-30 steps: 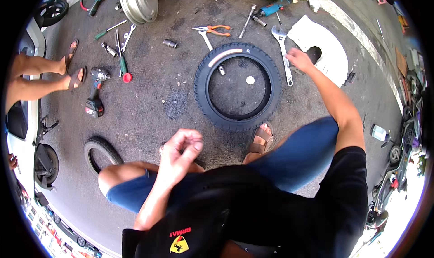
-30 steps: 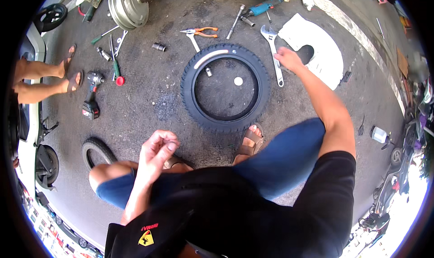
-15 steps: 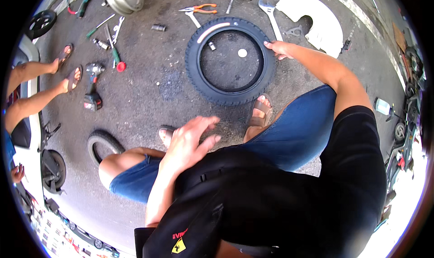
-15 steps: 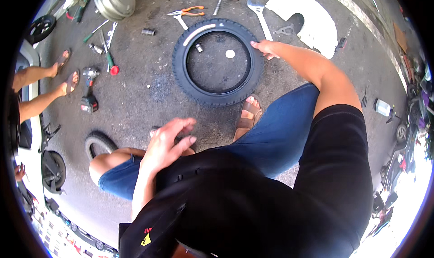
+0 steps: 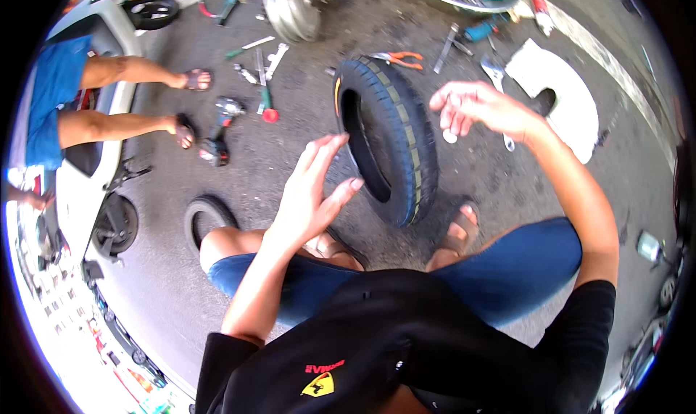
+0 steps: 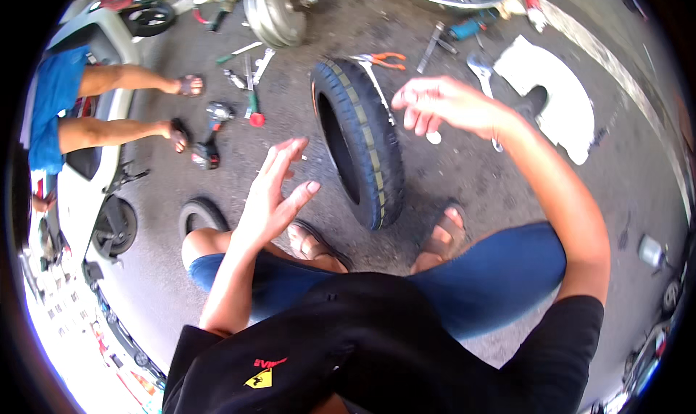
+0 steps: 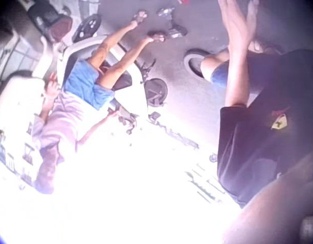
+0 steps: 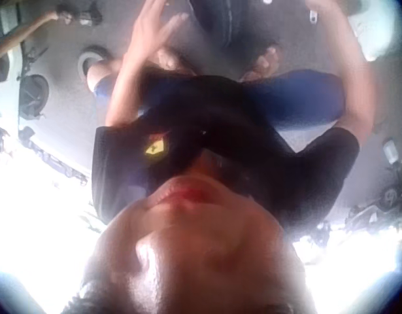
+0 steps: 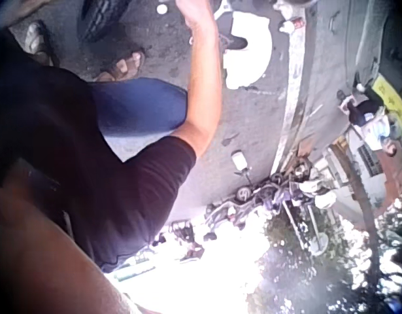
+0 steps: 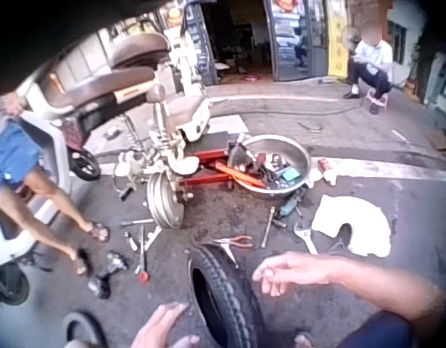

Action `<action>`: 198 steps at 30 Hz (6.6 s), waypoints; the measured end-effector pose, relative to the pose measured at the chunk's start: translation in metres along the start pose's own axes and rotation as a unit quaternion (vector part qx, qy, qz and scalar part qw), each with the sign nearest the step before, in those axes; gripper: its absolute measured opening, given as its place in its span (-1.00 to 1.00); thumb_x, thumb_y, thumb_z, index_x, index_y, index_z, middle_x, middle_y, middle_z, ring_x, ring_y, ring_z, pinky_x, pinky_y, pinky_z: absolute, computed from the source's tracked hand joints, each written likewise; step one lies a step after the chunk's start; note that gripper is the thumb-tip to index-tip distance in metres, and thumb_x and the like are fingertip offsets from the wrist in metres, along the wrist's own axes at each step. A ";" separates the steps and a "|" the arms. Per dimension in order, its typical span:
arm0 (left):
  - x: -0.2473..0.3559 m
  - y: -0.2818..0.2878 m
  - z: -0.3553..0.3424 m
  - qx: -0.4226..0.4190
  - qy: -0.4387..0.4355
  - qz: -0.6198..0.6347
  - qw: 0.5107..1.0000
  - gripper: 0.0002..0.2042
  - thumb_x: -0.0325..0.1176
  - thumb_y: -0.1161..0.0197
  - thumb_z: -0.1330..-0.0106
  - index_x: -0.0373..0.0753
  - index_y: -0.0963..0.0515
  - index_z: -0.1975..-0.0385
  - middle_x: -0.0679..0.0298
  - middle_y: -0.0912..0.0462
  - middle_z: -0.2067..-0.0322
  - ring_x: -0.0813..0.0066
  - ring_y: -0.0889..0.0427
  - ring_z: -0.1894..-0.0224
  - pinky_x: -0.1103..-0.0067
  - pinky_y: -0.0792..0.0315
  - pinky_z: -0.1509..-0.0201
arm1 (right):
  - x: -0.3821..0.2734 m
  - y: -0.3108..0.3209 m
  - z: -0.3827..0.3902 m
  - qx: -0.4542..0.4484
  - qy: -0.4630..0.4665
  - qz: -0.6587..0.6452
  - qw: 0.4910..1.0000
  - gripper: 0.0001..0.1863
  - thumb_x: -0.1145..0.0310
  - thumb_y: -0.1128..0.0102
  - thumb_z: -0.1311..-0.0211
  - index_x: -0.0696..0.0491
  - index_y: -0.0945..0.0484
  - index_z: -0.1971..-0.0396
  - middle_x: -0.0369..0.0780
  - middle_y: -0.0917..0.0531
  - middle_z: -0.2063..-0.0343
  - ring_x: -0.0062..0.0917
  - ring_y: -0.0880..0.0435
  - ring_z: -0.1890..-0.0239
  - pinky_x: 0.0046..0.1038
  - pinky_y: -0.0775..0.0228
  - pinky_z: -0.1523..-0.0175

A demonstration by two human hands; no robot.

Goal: The person removes a yellow and green decorative wrap from a scooter tire using scissors. They then apply a dark liquid to the tire's bead with a brush. Finally, they mount the tire onto a metal rim using a screwdriver to pry the bead over the edge.

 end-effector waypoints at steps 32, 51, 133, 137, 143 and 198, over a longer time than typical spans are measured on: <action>-0.058 0.082 -0.012 0.106 0.221 -0.157 0.957 -0.24 0.28 -0.40 0.12 -0.41 -0.39 0.30 -0.07 -0.59 0.36 0.03 -0.62 0.26 0.31 -0.44 0.12 | 0.009 -0.018 0.010 0.059 0.030 0.340 0.938 -0.60 0.12 -0.23 -0.19 0.14 -0.55 0.14 -0.09 -0.69 0.37 -0.26 -0.69 0.25 -0.28 -0.46 0.14; -0.050 0.077 -0.021 0.062 0.240 -0.181 0.952 -0.09 0.48 -0.27 0.14 -0.48 -0.43 0.28 -0.20 -0.61 0.39 -0.08 -0.66 0.20 0.26 -0.49 0.07 | 0.032 -0.031 0.009 0.031 0.018 0.344 0.938 -0.61 0.10 -0.23 -0.19 0.14 -0.55 0.18 -0.11 -0.68 0.42 -0.32 -0.68 0.32 -0.32 -0.46 0.19; -0.265 0.185 -0.007 0.269 0.256 0.120 0.921 -0.32 -0.07 -0.37 0.12 -0.40 -0.34 0.05 -0.06 -0.47 0.10 -0.03 -0.49 0.01 0.22 -0.41 -0.04 | -0.131 -0.121 -0.416 0.263 -0.112 0.399 0.871 -0.54 0.00 -0.31 -0.05 0.11 -0.54 0.27 -0.08 -0.65 0.23 -0.28 -0.62 0.10 -0.30 -0.40 0.00; -0.271 0.188 -0.010 0.258 0.302 0.154 0.905 -0.27 -0.01 -0.38 0.11 -0.39 -0.35 -0.02 -0.06 -0.50 0.06 0.01 -0.51 -0.03 0.27 -0.39 -0.10 | -0.126 -0.095 -0.459 0.328 -0.067 0.380 0.862 -0.41 -0.01 -0.31 -0.05 0.17 -0.47 0.09 0.01 -0.61 0.13 -0.19 -0.58 0.01 -0.26 -0.38 -0.07; -0.278 0.181 -0.007 0.236 0.372 0.186 0.878 -0.23 0.01 -0.38 0.13 -0.37 -0.34 -0.06 -0.08 -0.50 0.00 0.03 -0.51 -0.07 0.30 -0.37 -0.12 | -0.120 -0.047 -0.487 0.471 -0.066 0.306 0.825 -0.46 -0.02 -0.34 -0.07 0.16 -0.45 0.24 0.00 -0.62 0.28 -0.23 -0.63 0.23 -0.24 -0.42 0.08; -0.110 0.147 -0.091 0.331 0.493 0.073 0.802 -0.14 0.16 -0.40 0.24 -0.41 -0.39 0.01 -0.11 -0.61 0.15 0.05 -0.62 0.06 0.35 -0.43 -0.06 | -0.119 0.076 -0.358 0.196 0.106 0.512 0.829 -0.71 0.15 -0.19 -0.14 0.06 -0.44 0.32 -0.02 -0.66 0.31 -0.03 -0.63 0.18 -0.03 -0.42 0.17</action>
Point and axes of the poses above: each hand's wrist, its own z-axis away from the middle knuckle, its own y-axis out of the back of the hand, x = y × z, the point moved 2 cm from there along -z, towards the middle knuckle
